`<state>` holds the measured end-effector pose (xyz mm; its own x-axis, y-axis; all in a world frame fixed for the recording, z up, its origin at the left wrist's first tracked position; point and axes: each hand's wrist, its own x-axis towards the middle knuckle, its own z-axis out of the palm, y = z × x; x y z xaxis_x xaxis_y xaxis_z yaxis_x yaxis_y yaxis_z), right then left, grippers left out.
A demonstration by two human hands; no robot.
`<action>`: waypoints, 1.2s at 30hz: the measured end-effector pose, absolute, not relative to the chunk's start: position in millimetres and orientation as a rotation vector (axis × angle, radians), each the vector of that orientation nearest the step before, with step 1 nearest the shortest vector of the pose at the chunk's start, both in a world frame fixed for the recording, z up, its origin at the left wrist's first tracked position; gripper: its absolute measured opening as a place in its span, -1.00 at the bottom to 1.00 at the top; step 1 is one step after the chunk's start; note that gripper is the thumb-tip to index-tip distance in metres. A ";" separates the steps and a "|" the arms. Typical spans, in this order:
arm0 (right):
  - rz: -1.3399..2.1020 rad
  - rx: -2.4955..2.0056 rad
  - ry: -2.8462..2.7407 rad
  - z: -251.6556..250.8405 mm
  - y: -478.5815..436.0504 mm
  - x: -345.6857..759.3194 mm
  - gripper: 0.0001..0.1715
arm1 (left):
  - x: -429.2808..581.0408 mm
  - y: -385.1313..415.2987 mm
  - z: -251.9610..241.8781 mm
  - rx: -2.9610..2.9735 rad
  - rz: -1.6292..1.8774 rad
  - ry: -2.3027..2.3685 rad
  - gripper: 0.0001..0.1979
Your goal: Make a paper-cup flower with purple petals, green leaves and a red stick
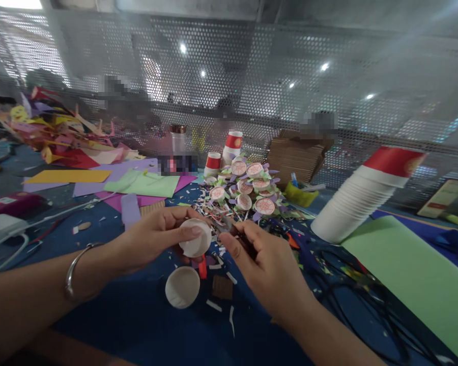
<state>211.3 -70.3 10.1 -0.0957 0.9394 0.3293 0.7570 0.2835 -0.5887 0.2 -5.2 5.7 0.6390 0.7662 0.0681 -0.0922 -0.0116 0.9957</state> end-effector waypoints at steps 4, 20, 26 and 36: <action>0.207 -1.498 -2.013 7.4 -70.2 210.6 -0.61 | -0.4 -5.9 6.9 1.514 0.785 0.681 -0.74; 0.121 -1.370 -2.163 6.9 -69.9 209.1 -0.56 | -3.1 -6.9 0.4 1.518 0.699 0.665 -0.77; 0.101 -1.390 -2.179 10.1 -73.9 209.3 -0.61 | -2.1 -6.9 2.5 1.440 0.691 0.647 -0.76; 0.127 -1.402 -2.199 13.5 -75.9 208.0 -0.58 | -4.5 -5.9 4.1 1.331 0.607 0.541 -0.76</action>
<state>208.0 -75.9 13.5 -0.3256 0.8670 0.3771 0.8178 0.4584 -0.3479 -4.5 -5.9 4.1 0.7314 0.6817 -0.0187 -0.0963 0.1305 0.9868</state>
